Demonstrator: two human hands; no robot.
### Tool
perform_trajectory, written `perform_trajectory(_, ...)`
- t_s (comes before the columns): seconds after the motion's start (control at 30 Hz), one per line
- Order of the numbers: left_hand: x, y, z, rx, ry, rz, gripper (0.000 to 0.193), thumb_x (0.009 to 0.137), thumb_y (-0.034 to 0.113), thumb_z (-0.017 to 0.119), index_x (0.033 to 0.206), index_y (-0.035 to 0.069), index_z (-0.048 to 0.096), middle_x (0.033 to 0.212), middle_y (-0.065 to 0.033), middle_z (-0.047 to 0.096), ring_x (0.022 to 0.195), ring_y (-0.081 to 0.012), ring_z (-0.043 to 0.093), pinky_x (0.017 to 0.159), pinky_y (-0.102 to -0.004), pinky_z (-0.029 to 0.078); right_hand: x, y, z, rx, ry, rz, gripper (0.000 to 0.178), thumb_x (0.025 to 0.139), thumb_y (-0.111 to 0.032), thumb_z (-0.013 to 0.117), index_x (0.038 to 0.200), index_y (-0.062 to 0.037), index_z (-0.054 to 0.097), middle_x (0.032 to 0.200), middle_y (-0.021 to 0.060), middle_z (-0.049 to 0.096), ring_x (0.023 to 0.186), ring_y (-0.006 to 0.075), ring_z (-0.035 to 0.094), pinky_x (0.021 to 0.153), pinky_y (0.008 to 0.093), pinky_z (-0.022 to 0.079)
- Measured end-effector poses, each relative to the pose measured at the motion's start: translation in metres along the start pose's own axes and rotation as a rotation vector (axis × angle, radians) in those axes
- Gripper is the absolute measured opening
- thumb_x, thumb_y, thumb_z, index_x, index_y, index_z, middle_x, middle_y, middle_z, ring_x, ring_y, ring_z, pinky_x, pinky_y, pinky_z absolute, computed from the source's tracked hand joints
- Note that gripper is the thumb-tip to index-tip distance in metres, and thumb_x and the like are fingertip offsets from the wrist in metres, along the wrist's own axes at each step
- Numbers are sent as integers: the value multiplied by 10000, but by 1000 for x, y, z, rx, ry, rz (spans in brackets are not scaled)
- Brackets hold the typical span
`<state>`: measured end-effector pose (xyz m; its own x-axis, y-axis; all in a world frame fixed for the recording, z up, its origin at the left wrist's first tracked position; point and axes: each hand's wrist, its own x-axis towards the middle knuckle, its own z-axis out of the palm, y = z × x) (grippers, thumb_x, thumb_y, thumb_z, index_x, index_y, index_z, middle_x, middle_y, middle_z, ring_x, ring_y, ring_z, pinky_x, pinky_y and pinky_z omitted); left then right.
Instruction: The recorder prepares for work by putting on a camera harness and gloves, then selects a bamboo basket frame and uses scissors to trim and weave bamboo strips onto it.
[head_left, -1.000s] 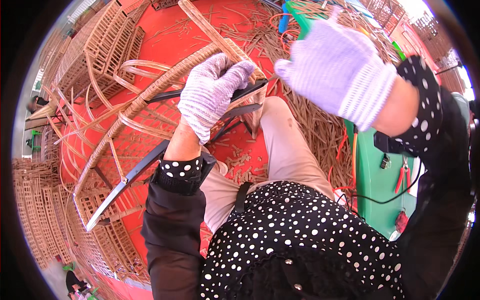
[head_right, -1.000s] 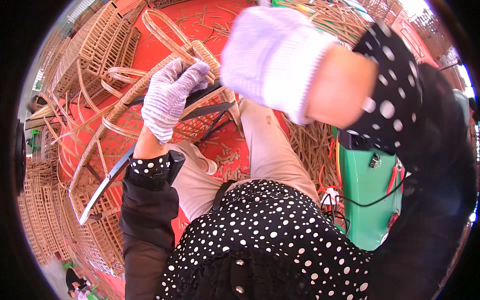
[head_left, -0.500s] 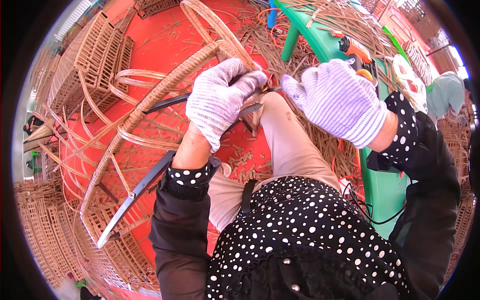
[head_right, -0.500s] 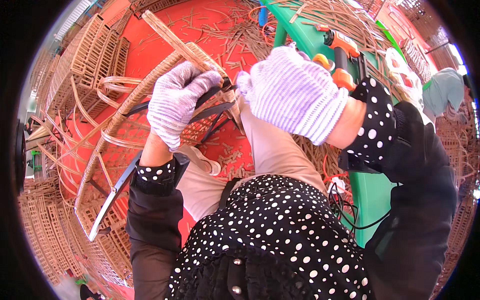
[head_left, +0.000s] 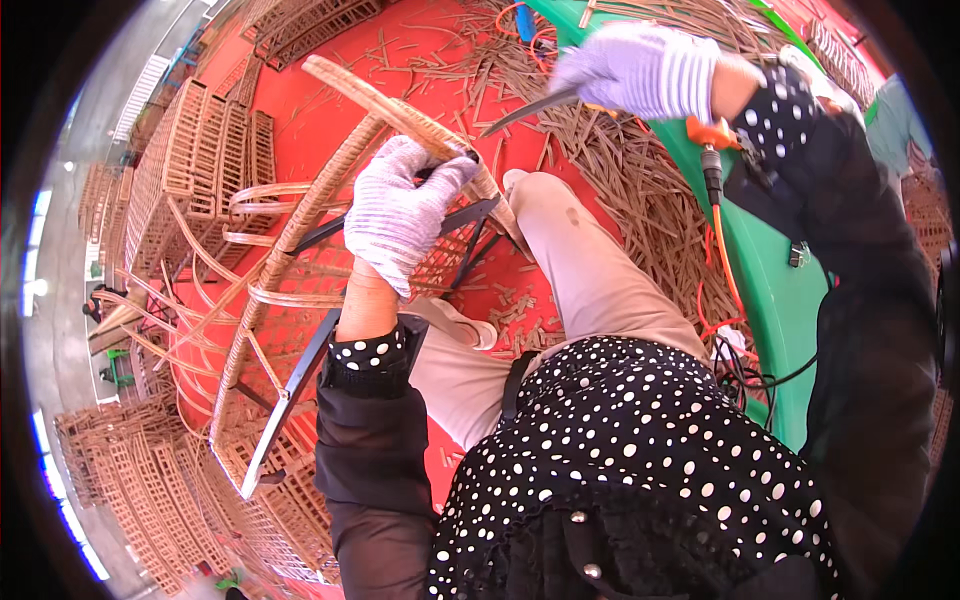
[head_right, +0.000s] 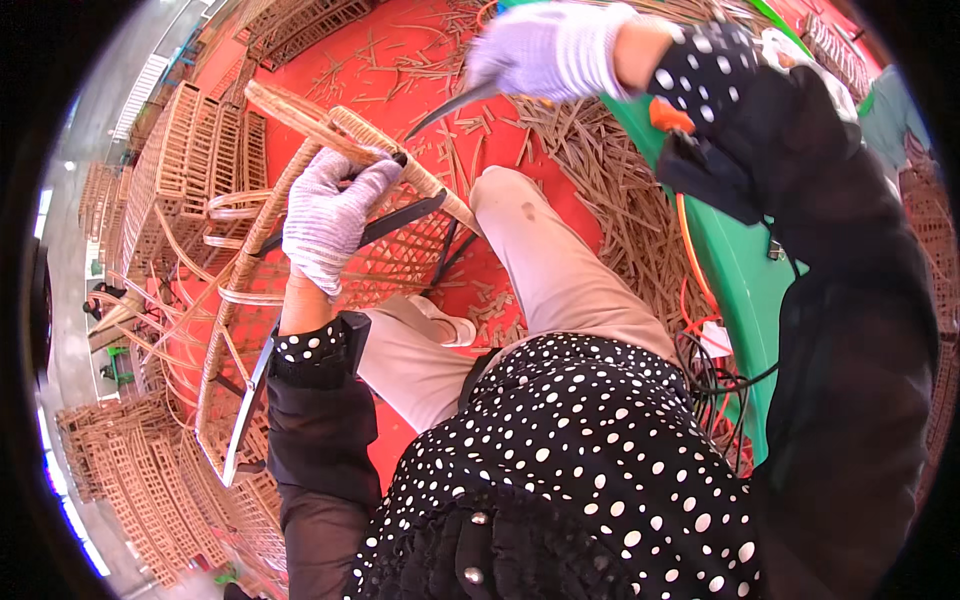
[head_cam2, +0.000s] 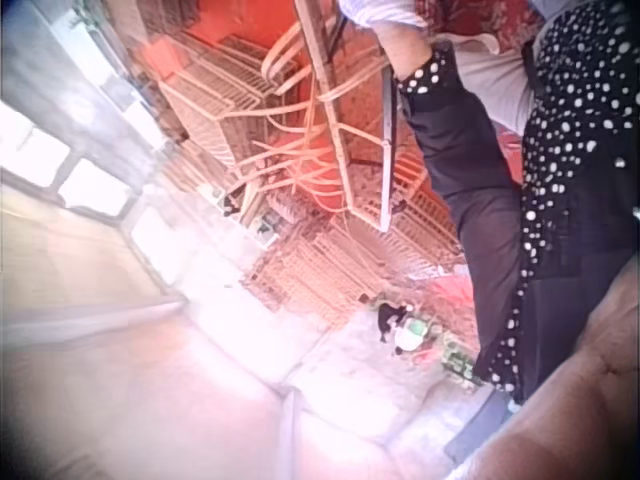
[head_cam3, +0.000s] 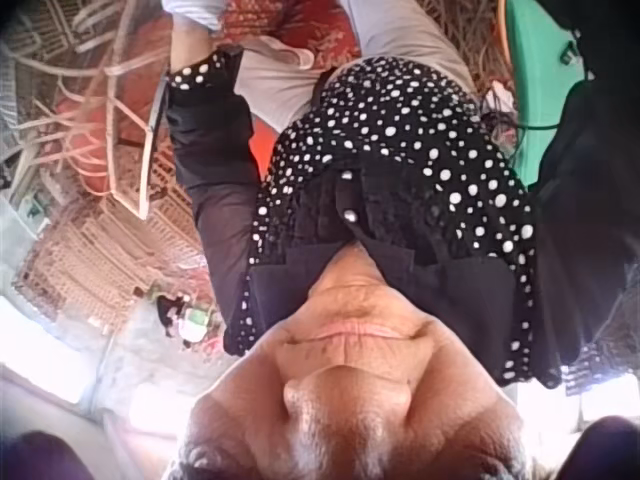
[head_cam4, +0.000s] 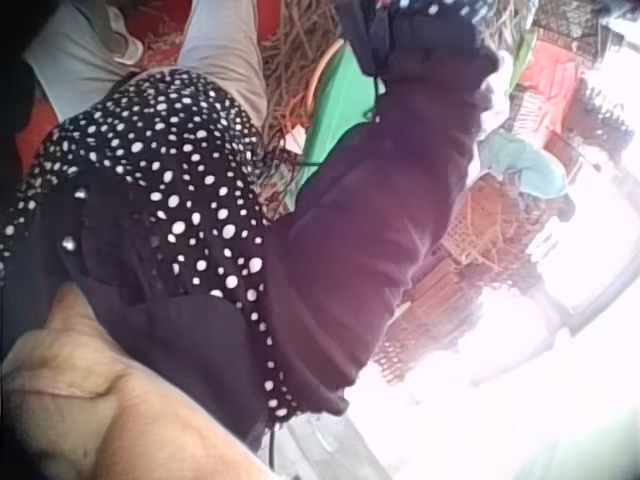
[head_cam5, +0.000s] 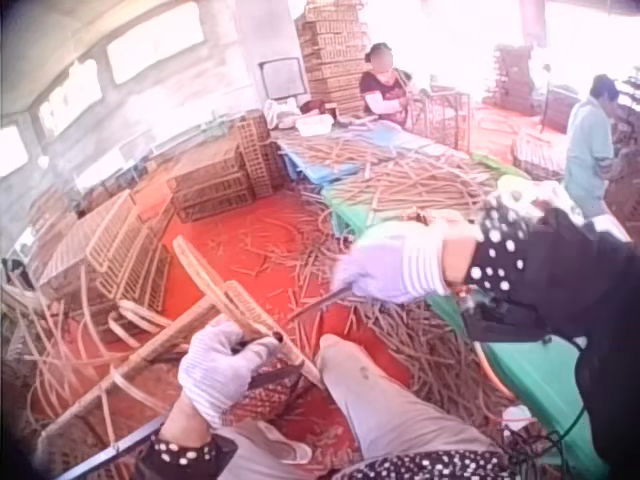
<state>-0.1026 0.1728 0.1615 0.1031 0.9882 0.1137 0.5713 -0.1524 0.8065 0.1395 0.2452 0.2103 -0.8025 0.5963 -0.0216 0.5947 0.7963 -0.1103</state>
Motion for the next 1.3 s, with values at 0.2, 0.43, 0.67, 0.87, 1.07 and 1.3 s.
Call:
perform_trajectory(0.2, -1, 3, 1, -3, 30, 52, 173, 790, 140, 613, 909, 14, 608, 791, -48, 618, 715, -104, 574, 655, -245, 459, -44, -42, 95, 766, -7, 271, 171, 824, -190, 492, 863, -46, 576, 587, 87, 532, 508, 197, 541, 483, 307, 442)
perform_trajectory(0.43, -3, 1, 3, 54, 60, 21, 148, 796, 97, 607, 911, 4, 611, 805, -65, 626, 706, -99, 576, 646, -239, 463, -19, -79, 128, 1336, -6, 469, 192, 865, -232, 490, 889, -70, 591, 536, 4, 494, 426, 86, 456, 405, 226, 377)
perform_trajectory(0.67, -4, 3, 3, 50, 58, 21, 155, 809, 72, 589, 941, -9, 589, 813, -53, 618, 707, -77, 553, 616, -206, 443, -18, -84, 153, 1881, 3, 346, 192, 865, -220, 511, 875, -40, 577, 532, -16, 481, 419, 44, 428, 366, 178, 315)
perform_trajectory(0.87, -4, 6, 0, -37, 48, -49, 152, 787, 67, 612, 918, -11, 607, 797, -46, 619, 708, -88, 556, 637, -215, 441, -9, -91, 159, 2010, 14, 282, 204, 855, -214, 514, 834, -19, 568, 508, -4, 474, 385, 44, 420, 335, 175, 305)
perform_trajectory(1.07, -6, 8, 2, -105, 89, -54, 111, 792, 79, 605, 862, -6, 617, 779, -34, 611, 685, -64, 534, 617, -216, 438, -10, -105, 150, 2109, 286, 431, 179, 840, -186, 514, 798, -17, 557, 505, -9, 462, 355, 47, 398, 322, 182, 291)
perform_trajectory(1.3, -7, 7, -3, -59, 83, -10, 102, 788, 90, 600, 802, -10, 589, 711, -15, 559, 656, -66, 498, 585, -232, 422, 2, -89, 124, 1992, 231, 414, 163, 815, -212, 574, 792, -52, 597, 522, -19, 484, 400, 46, 414, 362, 191, 313)
